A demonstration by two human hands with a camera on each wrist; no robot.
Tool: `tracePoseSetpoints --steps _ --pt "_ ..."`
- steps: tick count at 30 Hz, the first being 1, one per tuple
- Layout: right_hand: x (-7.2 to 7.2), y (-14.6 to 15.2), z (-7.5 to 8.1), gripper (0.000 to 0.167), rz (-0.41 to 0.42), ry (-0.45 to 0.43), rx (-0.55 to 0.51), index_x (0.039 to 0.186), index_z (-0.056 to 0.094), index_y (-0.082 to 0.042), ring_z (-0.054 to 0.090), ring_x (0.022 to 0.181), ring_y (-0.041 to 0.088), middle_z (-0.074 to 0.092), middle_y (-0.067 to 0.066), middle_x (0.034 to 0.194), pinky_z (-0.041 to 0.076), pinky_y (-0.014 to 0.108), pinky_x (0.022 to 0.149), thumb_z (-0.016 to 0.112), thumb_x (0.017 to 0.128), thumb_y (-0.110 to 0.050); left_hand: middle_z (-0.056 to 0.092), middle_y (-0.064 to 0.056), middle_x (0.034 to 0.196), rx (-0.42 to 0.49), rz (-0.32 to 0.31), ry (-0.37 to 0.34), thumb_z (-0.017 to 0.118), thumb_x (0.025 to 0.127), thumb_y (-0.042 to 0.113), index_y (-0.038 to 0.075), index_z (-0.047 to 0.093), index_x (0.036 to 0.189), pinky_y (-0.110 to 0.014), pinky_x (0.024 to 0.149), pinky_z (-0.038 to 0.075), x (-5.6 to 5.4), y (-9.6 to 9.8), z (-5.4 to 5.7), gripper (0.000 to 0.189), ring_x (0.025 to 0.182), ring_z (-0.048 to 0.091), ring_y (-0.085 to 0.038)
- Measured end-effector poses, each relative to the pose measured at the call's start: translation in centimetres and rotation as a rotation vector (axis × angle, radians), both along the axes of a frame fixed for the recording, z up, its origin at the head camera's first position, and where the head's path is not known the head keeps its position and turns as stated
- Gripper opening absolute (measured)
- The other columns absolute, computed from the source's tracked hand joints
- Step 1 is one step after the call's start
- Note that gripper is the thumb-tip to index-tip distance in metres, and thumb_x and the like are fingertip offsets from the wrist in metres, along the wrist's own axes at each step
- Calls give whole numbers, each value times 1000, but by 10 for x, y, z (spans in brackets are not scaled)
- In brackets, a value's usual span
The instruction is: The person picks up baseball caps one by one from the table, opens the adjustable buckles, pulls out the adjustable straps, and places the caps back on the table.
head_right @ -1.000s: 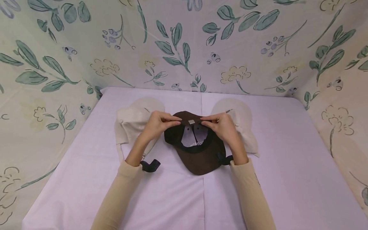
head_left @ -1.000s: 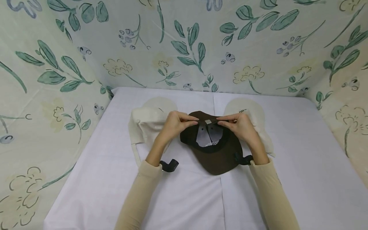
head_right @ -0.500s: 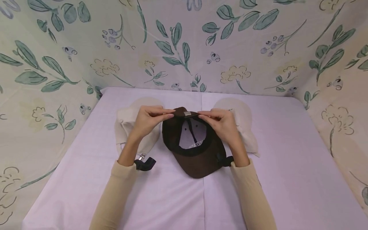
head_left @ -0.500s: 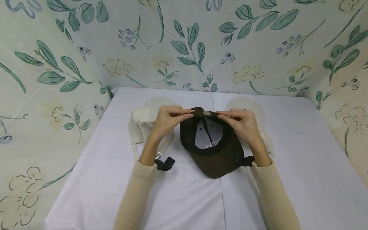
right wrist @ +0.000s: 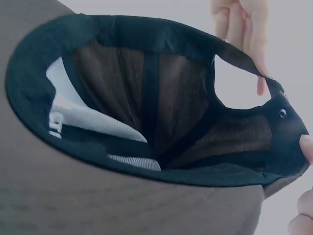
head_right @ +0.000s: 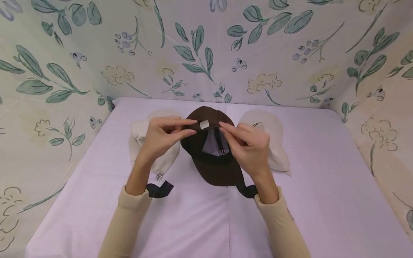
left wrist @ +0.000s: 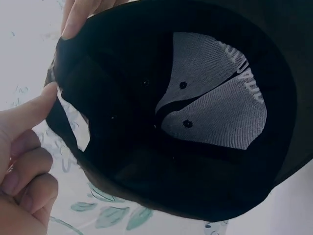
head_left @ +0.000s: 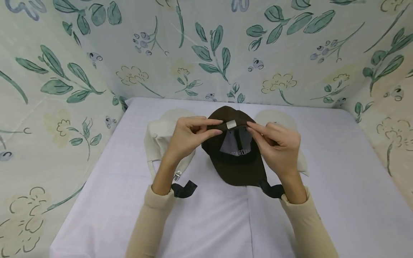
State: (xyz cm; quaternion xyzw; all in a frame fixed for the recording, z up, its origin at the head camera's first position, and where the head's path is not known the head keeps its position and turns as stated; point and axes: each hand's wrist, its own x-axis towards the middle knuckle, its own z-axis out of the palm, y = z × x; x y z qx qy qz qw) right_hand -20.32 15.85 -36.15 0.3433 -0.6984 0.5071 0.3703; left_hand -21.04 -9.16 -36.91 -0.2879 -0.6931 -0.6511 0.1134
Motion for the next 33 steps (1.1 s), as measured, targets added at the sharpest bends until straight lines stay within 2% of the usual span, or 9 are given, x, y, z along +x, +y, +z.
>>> tracePoseSetpoints --steps 4,8,15,25,33 --pt "7 -8 2 7 -27 47 -13 89 82 5 26 50 7 32 0 49 20 17 53 83 83 3 31 0 59 0 50 118 83 83 -3 -3 79 110 -24 50 22 6 6 6 28 53 26 -12" --pt "10 -13 1 12 -15 81 -23 88 81 6 24 49 6 30 0 49 19 17 53 81 88 -6 33 0 58 -14 34 185 84 81 -5 -5 79 109 -24 51 23 10 11 10 29 54 28 -11" --pt "15 -19 1 26 -9 133 -30 88 81 6 22 48 6 30 -1 49 17 16 52 77 95 -19 33 0 55 -10 12 218 86 78 -7 -7 79 106 -24 52 25 14 18 13 28 52 29 -9" --pt "21 -24 5 24 7 132 -87 88 82 6 21 49 7 30 0 48 17 16 53 81 92 -18 35 -2 55 -67 59 314 80 83 -5 -5 79 99 -22 51 25 20 19 19 16 52 31 -8" --pt "19 -29 1 19 44 86 -156 84 82 5 22 50 7 28 1 49 18 16 53 86 86 -13 34 -1 55 -5 89 305 79 84 -6 -5 78 98 -22 49 23 23 16 23 15 52 31 -8"
